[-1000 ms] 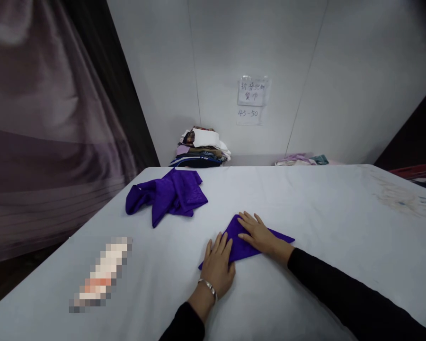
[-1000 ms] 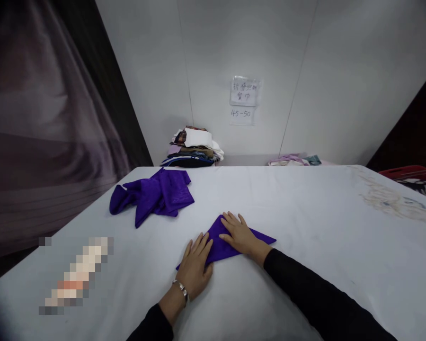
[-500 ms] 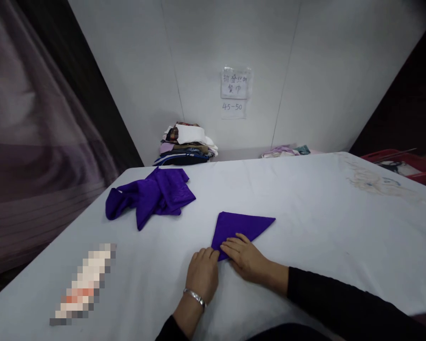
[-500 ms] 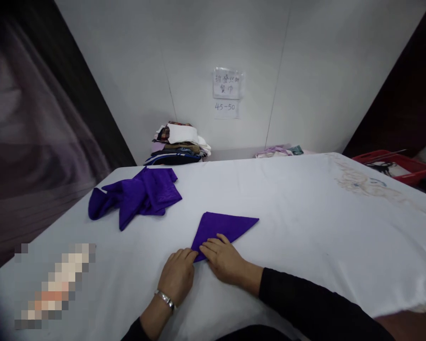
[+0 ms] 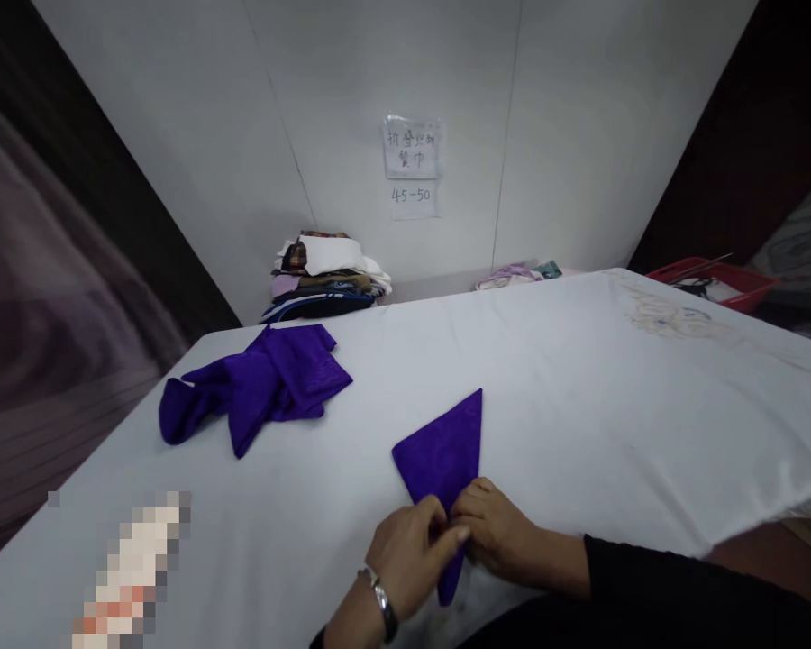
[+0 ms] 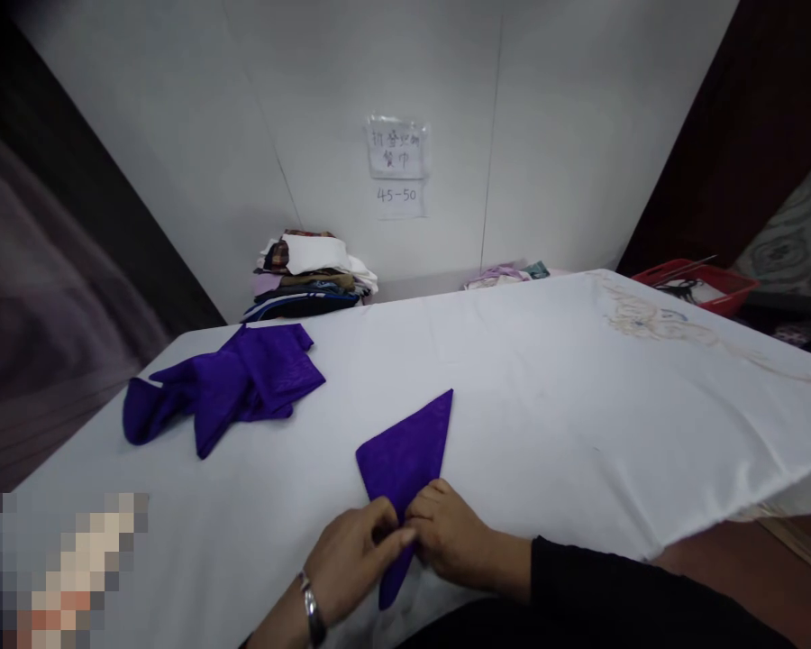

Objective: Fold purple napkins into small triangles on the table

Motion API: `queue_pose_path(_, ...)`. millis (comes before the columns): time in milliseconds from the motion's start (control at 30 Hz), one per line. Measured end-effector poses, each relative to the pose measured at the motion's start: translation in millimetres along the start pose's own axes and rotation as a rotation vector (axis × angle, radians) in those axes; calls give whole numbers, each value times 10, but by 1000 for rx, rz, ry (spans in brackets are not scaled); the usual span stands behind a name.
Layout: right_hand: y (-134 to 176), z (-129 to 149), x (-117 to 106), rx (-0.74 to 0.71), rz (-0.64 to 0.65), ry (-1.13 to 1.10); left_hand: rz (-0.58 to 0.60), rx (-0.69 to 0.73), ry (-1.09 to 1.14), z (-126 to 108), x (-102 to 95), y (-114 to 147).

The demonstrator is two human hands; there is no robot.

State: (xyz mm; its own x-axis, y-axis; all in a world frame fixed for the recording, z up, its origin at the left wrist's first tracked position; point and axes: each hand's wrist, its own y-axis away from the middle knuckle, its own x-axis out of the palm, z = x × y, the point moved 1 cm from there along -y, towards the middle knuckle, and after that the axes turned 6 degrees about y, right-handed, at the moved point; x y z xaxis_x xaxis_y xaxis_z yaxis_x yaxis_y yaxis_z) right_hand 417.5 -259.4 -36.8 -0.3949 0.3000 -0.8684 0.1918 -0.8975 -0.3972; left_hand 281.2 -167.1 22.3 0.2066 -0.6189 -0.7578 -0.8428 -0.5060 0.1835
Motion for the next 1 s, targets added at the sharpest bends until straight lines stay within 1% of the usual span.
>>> queue_pose_path(33,10,-7,-22,6,-3,-39,-12,31,49,23,-58,-68)
queue_pose_path(100,20,-26,-67,20,-10,-159,-82,102,114,104,-143,-228)
queue_pose_path(167,21,-53,-117,72,-19,-332,-163,151,127,221,-169,-385)
queue_pose_path(233,13,-98,-174,210,-19,-544,-215,169,114,341,-147,-501)
queue_pose_path(333,-24,-216,-273,518,-35,-905,-257,161,120,462,-99,-571)
queue_pose_path(400,-68,-334,-337,688,-99,-1089,-277,131,151,489,-92,-576)
queue_pose_path(467,-117,-478,-376,791,-166,-1187,-274,96,171,490,-97,-586)
queue_pose_path(567,-177,-701,-372,876,-207,-1214,-289,67,128,488,-95,-643)
queue_pose_path(700,-223,-912,-316,925,-189,-1173,-326,46,61,503,-50,-769)
queue_pose_path(833,-263,-1025,-302,952,-187,-1063,-309,24,59,499,-2,-860)
queue_pose_path(1000,-317,-1128,-320,958,-216,-938,-333,32,84,522,0,-883)
